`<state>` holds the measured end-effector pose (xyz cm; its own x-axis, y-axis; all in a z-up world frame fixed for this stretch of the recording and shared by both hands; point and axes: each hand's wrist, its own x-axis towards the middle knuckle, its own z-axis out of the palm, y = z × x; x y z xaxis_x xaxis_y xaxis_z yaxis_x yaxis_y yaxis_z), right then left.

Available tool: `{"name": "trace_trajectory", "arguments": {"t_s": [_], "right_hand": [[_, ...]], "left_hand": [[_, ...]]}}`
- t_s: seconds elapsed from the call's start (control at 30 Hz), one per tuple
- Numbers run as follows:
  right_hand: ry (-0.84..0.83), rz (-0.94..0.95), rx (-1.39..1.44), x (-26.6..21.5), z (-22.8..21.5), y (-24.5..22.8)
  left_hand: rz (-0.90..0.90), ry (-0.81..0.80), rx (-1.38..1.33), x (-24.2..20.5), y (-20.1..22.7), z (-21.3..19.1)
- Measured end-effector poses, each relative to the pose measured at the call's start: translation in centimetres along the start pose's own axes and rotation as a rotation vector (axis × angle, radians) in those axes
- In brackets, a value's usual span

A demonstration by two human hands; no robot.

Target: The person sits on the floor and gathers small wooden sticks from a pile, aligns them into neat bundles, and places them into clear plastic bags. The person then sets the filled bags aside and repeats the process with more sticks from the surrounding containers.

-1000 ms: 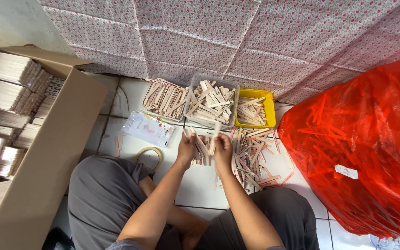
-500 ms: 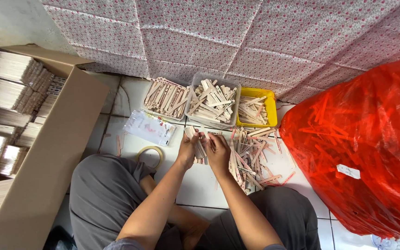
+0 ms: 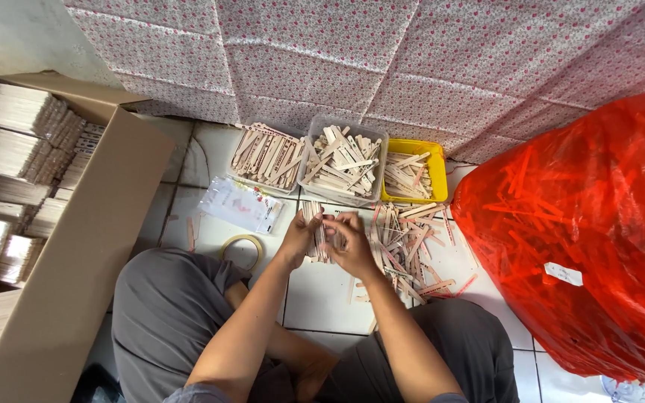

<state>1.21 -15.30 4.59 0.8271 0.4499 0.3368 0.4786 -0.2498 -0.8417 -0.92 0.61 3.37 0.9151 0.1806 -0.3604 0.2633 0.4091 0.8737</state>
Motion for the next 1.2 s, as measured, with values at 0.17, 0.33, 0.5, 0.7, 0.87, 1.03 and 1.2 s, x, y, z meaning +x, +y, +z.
{"name": "trace_trajectory", "arguments": {"t_s": [0.17, 0.33, 0.5, 0.7, 0.87, 1.03, 1.2], "right_hand": [[-0.417, 0.059, 0.007, 1.0, -2.5, -4.2], [-0.458, 0.122, 0.034, 0.9, -2.7, -6.4], [-0.51, 0.204, 0.078, 0.6, -2.2, -5.6], [-0.369, 0.085, 0.054, 0.3, -1.9, -4.8], [-0.412, 0.159, 0.098, 0.6, -1.8, -5.7], [-0.361, 0.132, 0.089, 0.5, -1.3, -5.4], [-0.378, 0.07, 0.068, 0.8, -1.6, -4.0]], "left_hand": [[-0.219, -0.152, -0.176, -2.8, 4.4, 1.4], [-0.289, -0.221, -0.168, -1.7, 2.1, 0.7], [-0.302, -0.215, -0.22, -0.2, 0.5, -0.1], [-0.343, -0.242, -0.244, -3.5, 4.9, 1.3], [-0.363, -0.244, -0.294, -2.2, 2.5, 0.8], [-0.357, -0.2, -0.281, -2.2, 2.7, 1.1], [-0.261, -0.114, -0.285, -1.4, 1.4, 0.8]]}}
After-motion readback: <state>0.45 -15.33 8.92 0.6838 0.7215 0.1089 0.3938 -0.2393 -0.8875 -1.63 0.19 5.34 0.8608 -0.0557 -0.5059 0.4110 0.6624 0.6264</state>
